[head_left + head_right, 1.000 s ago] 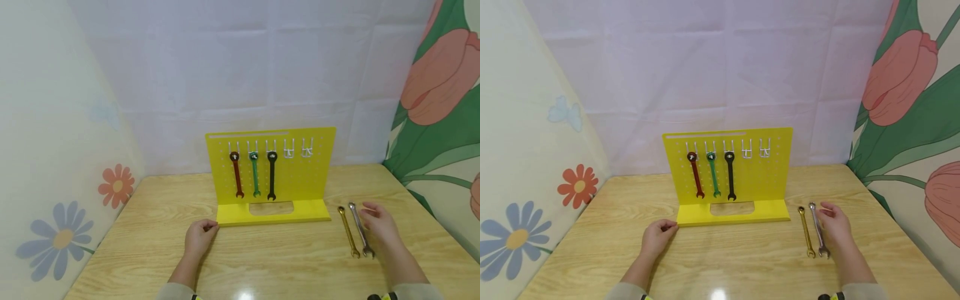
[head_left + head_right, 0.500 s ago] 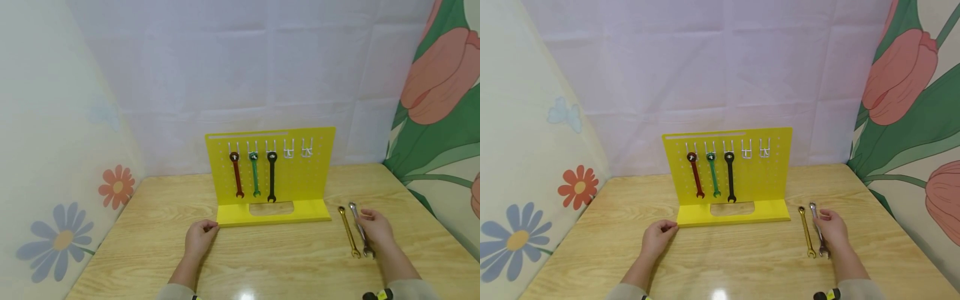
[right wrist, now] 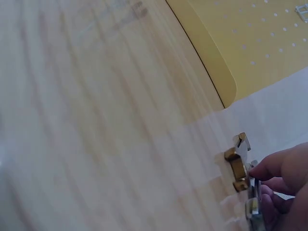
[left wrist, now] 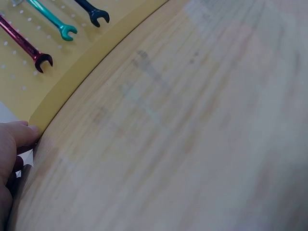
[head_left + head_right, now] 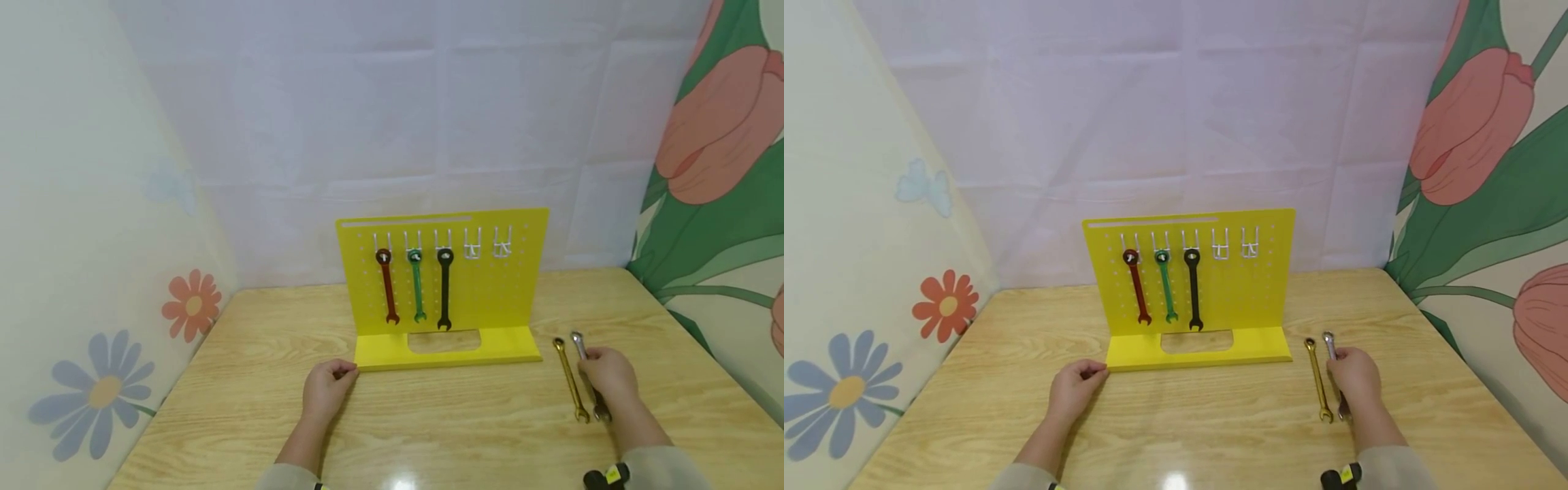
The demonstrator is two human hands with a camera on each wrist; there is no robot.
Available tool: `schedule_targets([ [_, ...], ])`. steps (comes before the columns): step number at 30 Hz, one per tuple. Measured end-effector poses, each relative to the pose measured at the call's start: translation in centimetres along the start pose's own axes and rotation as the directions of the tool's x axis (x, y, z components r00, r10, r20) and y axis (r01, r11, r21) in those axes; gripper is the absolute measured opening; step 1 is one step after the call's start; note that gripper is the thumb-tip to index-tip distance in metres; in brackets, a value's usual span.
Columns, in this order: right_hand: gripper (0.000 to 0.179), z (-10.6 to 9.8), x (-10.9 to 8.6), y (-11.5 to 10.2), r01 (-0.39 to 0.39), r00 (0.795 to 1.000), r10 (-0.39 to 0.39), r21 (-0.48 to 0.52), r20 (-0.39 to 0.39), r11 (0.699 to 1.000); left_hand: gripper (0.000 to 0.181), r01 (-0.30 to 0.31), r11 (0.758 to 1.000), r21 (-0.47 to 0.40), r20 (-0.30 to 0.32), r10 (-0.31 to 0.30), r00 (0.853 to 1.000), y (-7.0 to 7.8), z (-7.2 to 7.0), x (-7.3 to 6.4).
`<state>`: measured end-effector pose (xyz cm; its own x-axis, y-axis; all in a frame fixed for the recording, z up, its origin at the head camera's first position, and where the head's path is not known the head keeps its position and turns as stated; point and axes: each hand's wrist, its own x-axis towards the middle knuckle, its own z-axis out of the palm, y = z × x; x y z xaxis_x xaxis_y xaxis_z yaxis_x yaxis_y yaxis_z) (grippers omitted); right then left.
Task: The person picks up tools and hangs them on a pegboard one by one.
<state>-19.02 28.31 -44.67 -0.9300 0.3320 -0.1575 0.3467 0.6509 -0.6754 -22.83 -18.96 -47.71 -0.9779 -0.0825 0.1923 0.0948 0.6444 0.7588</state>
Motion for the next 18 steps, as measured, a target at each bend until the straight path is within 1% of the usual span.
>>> schedule_targets([
  [6, 0.048, 0.14, 0.12, -0.29, -0.04, 0.999, 0.041, 0.024, -0.002, 0.999, 0.007, -0.003, 1.0, -0.001, -0.001, 0.003, 1.0, -0.13, 0.02, 0.1],
  [13, 0.044, 0.16, 0.15, -0.35, -0.014, 1.0, 0.014, 0.015, -0.01, 1.0, 0.007, -0.003, 1.0, -0.002, -0.002, 0.003, 1.0, -0.21, 0.02, 0.1],
  [18, 0.044, 0.07, 0.32, -0.25, 0.01, 1.0, -0.01, 0.015, -0.01, 1.0, 0.007, 0.009, 1.0, -0.006, 0.002, -0.009, 1.0, -0.08, 0.01, 0.06],
])
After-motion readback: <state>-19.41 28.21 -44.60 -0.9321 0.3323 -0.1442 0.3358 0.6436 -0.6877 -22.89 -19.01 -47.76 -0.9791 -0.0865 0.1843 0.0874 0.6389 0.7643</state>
